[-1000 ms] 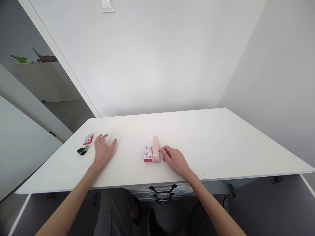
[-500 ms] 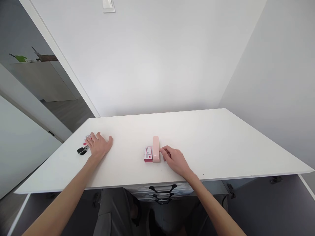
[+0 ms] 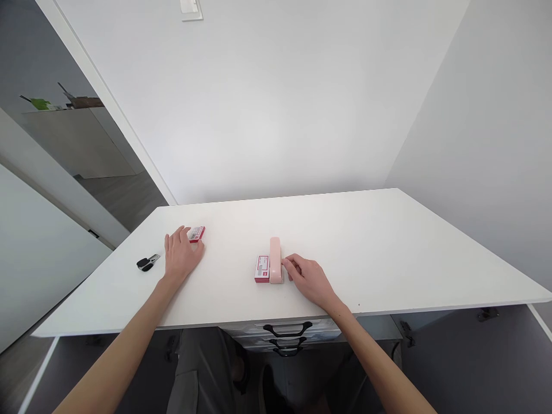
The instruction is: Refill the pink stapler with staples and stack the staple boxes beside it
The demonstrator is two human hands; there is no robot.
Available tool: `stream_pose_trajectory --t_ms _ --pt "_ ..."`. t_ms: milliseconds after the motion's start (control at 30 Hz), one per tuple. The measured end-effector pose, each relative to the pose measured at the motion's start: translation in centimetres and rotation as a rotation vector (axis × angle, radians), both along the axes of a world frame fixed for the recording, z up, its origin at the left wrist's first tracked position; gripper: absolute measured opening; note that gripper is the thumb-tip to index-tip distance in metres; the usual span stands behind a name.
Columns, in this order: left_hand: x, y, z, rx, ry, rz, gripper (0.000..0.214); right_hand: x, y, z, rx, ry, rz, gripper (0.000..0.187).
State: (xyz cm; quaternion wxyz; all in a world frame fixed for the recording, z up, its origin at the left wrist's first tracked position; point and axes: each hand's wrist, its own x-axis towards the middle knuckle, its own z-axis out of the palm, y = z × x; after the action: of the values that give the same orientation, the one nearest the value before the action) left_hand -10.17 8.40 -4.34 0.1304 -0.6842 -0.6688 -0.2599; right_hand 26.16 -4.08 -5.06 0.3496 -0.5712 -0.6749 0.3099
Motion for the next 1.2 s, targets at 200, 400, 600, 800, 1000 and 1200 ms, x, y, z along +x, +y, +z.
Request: stream_pose_trajectory --t_ms 200,400,600,800,1000,1200 --pt "-0.1 0.0 0.2 -0.124 -0.008 -0.042 0.048 0.0 0.1 0.0 0.017 -0.018 0.001 0.042" --pt "-0.1 -0.3 0.3 -0.106 0.025 -0.147 0.039 -0.1 0.0 0.1 0.008 -0.005 0.000 0.041" --pt "0.2 -1.1 0.7 -0.069 0.034 -0.363 0.031 -0.1 0.1 0.0 -0.001 0.001 0.005 0.040" --pt "1.6 -2.3 1.4 -0.165 0.030 -0.590 0.048 -0.1 0.0 0.0 0.011 -0.010 0.006 0.040" --pt "2.3 -2.4 0.8 -0.321 -0.028 -0.612 0.061 -0.1 0.1 -0.1 0.005 -0.017 -0.002 0.040" --pt "3.4 -3.6 0.9 -0.272 -0.005 -0.697 0.045 -0.1 0.1 -0.2 0.011 -0.012 -0.001 0.040"
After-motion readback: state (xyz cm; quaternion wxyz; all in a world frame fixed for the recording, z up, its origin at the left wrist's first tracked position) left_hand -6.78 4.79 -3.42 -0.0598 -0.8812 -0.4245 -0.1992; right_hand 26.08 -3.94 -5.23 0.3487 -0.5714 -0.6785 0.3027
